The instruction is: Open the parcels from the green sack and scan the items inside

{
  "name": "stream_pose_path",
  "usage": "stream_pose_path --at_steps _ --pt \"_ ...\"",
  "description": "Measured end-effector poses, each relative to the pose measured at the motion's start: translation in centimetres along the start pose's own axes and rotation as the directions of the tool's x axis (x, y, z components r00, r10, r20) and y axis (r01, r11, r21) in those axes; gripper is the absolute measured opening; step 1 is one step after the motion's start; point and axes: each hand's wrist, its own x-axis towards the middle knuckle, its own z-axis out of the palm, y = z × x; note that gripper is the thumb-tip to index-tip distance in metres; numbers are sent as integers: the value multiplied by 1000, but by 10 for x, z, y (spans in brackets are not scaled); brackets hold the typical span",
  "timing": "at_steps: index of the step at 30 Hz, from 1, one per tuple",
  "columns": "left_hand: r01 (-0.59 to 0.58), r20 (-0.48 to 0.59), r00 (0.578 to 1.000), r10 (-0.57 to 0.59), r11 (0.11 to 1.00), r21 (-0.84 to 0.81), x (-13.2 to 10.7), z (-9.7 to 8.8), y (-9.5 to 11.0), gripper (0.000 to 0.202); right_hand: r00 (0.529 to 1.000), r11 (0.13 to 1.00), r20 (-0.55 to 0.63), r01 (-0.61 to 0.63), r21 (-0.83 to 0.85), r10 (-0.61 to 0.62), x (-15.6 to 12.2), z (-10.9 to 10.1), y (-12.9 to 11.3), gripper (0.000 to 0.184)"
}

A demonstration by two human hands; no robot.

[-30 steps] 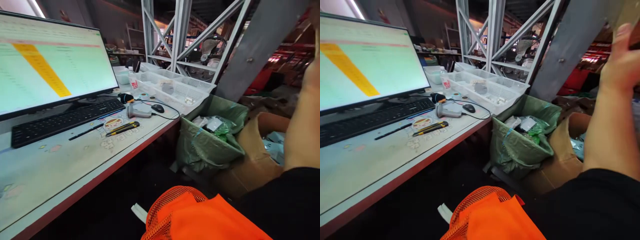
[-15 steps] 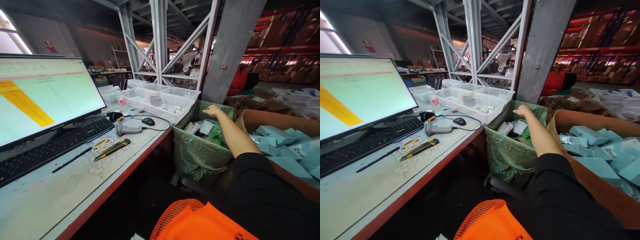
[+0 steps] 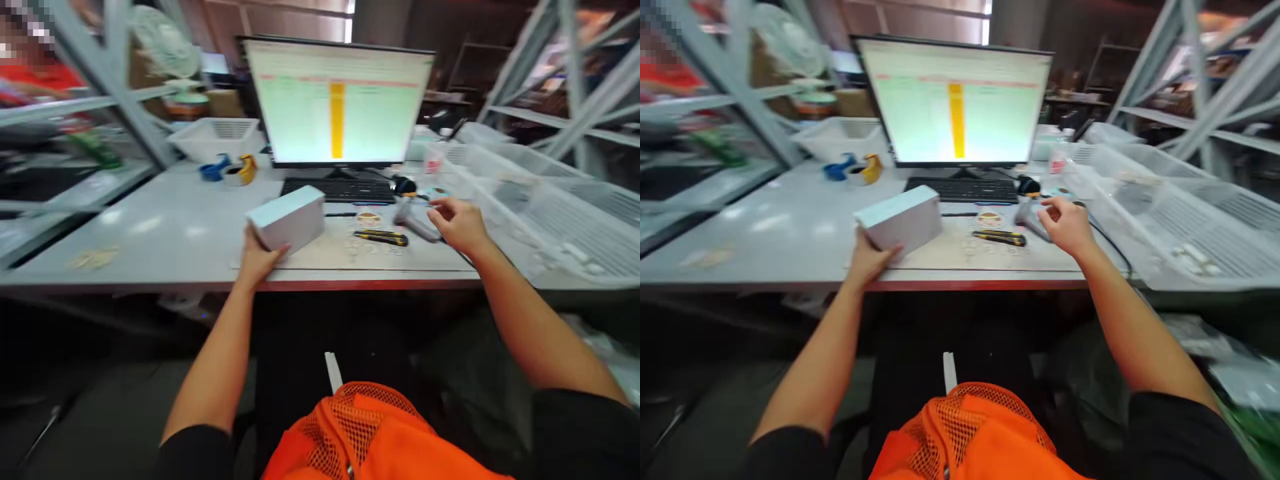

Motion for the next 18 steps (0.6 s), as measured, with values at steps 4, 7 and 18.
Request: stream_pose_path --at_steps 4,7,18 --pt "55 18 998 -54 998 -41 -8 -34 -26 106 978 982 196 -28 -184 65 32 79 -10 50" --pt "49 51 998 -45 995 -89 -4 -32 -28 106 952 914 184 -162 -371 244 43 108 -9 60" --pt "108 215 975 -55 963 -245 -6 -37 -26 117 912 875 243 -200 -440 330 31 83 0 48"
